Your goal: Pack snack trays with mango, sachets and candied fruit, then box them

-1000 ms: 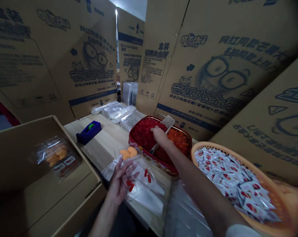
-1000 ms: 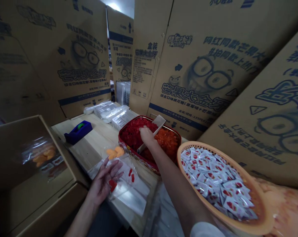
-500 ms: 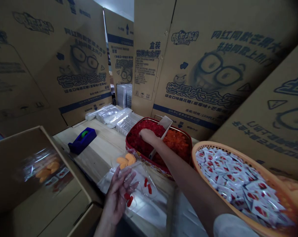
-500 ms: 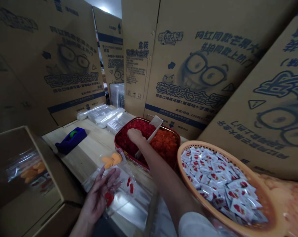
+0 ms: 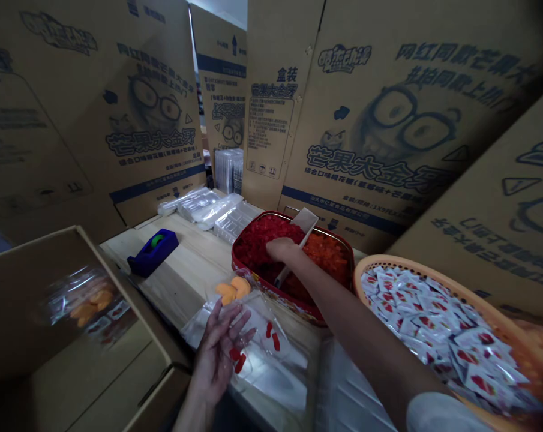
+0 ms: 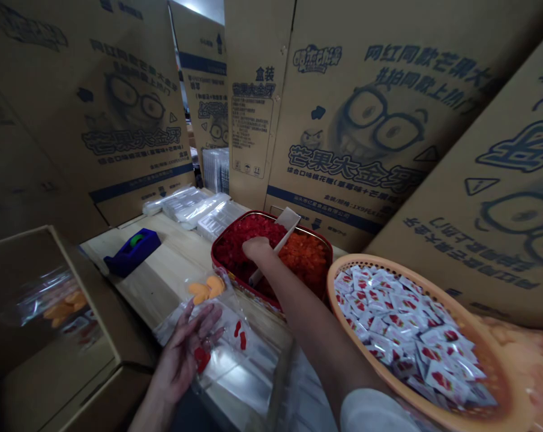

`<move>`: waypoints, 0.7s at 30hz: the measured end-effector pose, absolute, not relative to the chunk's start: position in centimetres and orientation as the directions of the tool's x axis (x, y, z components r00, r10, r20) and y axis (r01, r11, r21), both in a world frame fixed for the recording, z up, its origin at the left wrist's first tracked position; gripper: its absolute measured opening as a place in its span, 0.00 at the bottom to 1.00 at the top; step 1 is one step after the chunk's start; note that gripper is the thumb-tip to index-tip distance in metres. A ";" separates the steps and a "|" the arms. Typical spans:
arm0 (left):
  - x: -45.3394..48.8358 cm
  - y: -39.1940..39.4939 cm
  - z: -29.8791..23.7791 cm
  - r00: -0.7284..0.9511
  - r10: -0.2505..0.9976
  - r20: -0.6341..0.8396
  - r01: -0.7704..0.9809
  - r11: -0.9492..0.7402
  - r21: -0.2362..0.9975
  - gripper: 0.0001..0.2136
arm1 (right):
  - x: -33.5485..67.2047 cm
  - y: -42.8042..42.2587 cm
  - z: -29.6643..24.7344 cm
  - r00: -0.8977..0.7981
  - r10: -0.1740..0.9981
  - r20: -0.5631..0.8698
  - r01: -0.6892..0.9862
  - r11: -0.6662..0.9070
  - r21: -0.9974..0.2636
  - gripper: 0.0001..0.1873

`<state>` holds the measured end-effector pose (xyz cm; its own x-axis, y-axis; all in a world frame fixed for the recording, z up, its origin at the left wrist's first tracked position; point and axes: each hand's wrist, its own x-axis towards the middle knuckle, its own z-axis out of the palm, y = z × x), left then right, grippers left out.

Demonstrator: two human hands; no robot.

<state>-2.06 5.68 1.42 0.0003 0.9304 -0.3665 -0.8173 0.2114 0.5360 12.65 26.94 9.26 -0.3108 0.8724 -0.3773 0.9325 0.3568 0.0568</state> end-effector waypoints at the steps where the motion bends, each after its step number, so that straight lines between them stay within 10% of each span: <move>1: -2.1 5.7 1.4 0.000 0.931 -0.364 -0.820 0.208 0.533 0.25 | 13.1 27.0 9.5 -0.294 0.882 -0.368 0.935 0.345 0.079 0.15; 21: -2.0 5.6 1.5 -0.001 0.937 -0.350 -0.833 0.193 0.519 0.26 | 13.2 25.5 8.6 -0.455 0.861 -0.229 0.889 0.455 -0.054 0.09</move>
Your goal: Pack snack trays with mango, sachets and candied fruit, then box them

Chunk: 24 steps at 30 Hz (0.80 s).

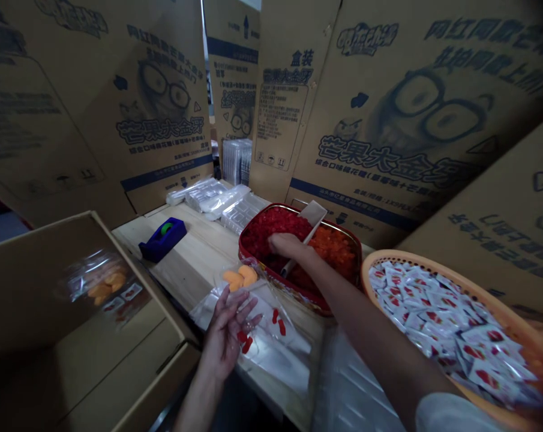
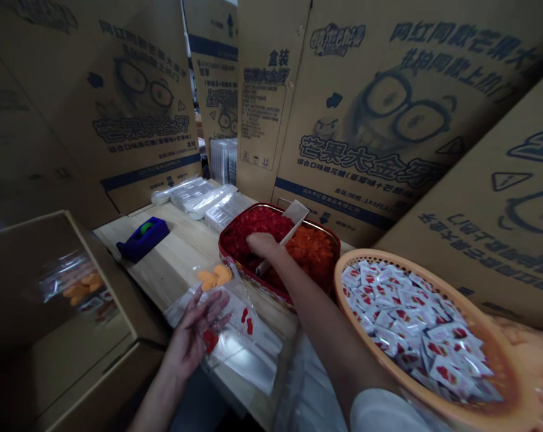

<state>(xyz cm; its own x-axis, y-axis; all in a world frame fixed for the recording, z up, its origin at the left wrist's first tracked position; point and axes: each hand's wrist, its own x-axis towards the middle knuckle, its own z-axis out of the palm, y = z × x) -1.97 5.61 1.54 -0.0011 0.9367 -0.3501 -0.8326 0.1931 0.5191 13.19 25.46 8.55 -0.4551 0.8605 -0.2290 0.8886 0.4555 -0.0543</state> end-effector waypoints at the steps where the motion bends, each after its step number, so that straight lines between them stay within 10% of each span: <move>1: -2.0 5.6 1.6 0.001 0.939 -0.343 -0.833 0.190 0.519 0.26 | 13.4 24.8 9.1 -0.455 0.869 -0.192 0.890 0.448 -0.084 0.09; 10: -1.7 4.9 2.4 0.038 0.949 -0.312 -0.831 0.203 0.518 0.25 | 14.3 9.7 10.1 -0.624 0.775 -0.104 0.545 0.336 -0.769 0.02; 24: -0.1 2.7 3.6 0.084 0.946 -0.314 -0.814 0.247 0.526 0.25 | 14.7 3.1 11.0 -0.535 0.842 0.074 0.426 0.344 -0.837 0.16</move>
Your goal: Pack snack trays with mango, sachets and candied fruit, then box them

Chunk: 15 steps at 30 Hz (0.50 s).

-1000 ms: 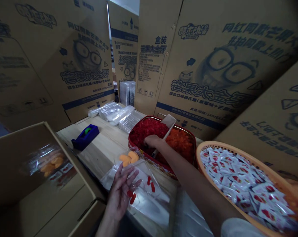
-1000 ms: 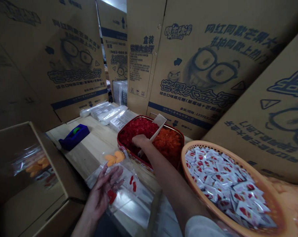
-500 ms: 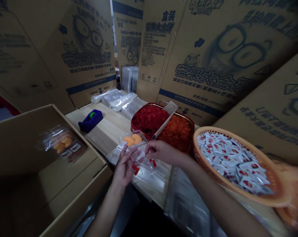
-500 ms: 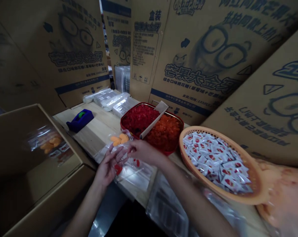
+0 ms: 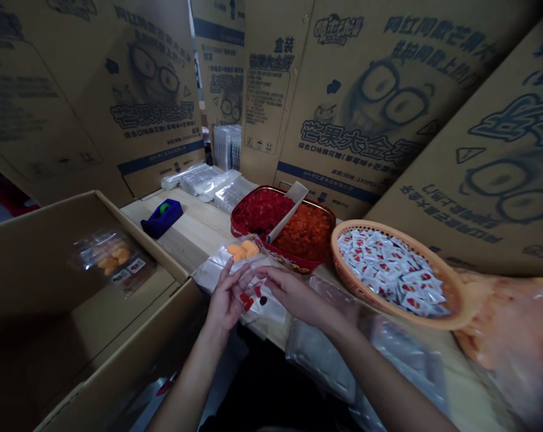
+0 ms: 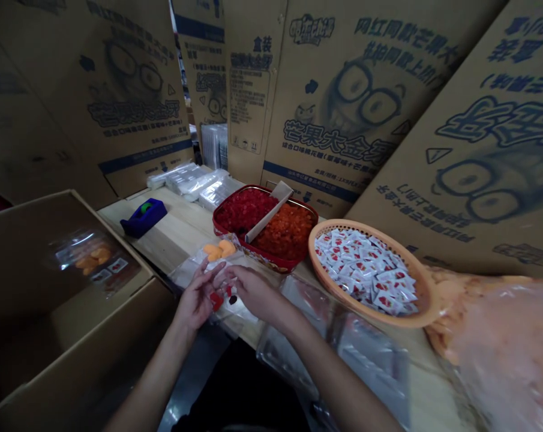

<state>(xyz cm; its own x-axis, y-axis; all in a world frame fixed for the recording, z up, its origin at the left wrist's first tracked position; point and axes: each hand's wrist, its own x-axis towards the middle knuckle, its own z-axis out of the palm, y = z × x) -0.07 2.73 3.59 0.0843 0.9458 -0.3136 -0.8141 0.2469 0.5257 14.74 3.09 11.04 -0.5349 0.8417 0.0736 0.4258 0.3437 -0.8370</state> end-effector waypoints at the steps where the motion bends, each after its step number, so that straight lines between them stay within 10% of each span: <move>1: 0.0 2.6 3.6 0.091 0.947 -0.308 -0.816 0.248 0.521 0.25 | 15.1 2.8 11.0 -0.512 0.855 0.086 0.438 0.346 -0.829 0.17; 8: 0.1 1.4 4.1 0.153 0.935 -0.321 -0.798 0.308 0.517 0.24 | 24.7 5.1 10.4 0.060 0.951 0.303 0.837 0.118 -0.535 0.10; 11: 0.1 0.8 4.0 0.183 0.925 -0.334 -0.776 0.344 0.528 0.23 | 30.3 6.9 9.8 0.230 0.973 0.014 0.922 -0.213 -0.322 0.12; 15: 0.6 0.1 3.8 0.232 0.912 -0.337 -0.748 0.389 0.537 0.23 | 33.8 8.1 8.3 0.200 0.938 -0.284 0.890 -0.295 -0.347 0.16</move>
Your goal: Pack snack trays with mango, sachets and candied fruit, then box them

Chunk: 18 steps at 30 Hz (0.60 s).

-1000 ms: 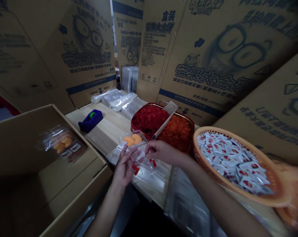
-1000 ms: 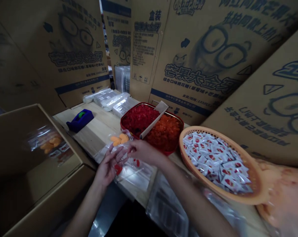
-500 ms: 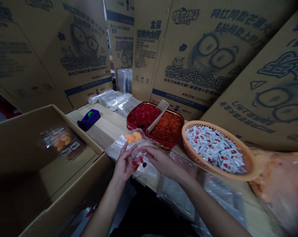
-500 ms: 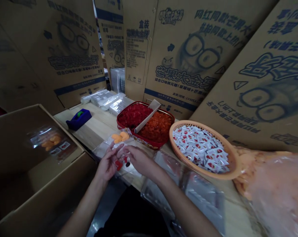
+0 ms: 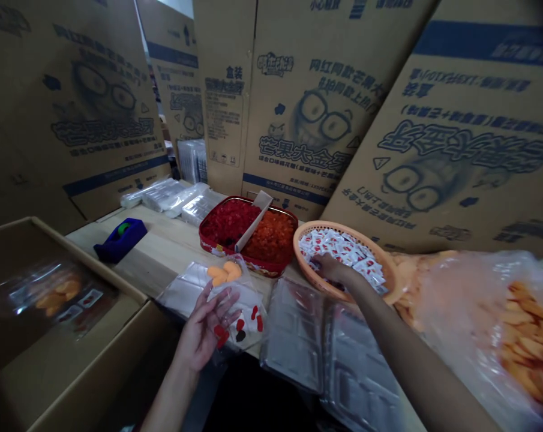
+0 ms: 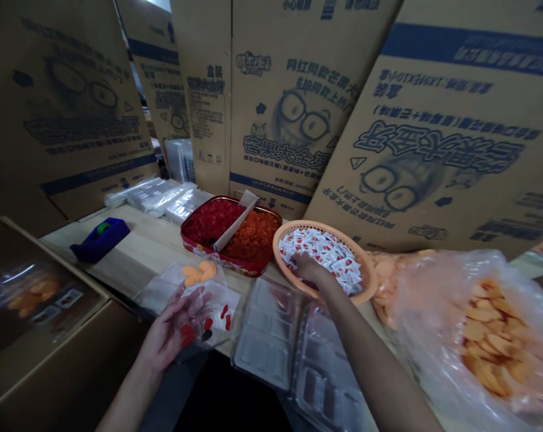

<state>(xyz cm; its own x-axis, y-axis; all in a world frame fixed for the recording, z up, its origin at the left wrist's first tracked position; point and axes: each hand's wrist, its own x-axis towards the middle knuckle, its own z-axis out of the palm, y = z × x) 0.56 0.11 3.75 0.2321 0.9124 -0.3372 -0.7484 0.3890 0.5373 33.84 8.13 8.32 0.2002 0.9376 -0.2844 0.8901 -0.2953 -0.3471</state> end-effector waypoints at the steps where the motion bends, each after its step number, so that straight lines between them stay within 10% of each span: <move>1: 0.8 -0.1 3.7 0.245 0.907 -0.342 -0.742 0.402 0.536 0.23 | 34.0 8.3 8.0 0.189 0.941 -0.281 0.884 -0.287 -0.368 0.15; 18: 5.7 -0.9 2.3 0.479 0.792 -0.379 -0.598 0.611 0.520 0.25 | 35.4 6.2 7.9 0.359 0.933 -0.012 0.663 -0.264 -0.701 0.11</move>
<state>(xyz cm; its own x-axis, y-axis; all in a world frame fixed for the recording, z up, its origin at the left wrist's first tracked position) 5.72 -0.93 2.30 0.4789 0.7917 -0.3793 -0.5975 0.6105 0.5198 35.43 6.24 7.95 0.3592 0.9332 -0.0119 0.6629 -0.2641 -0.7006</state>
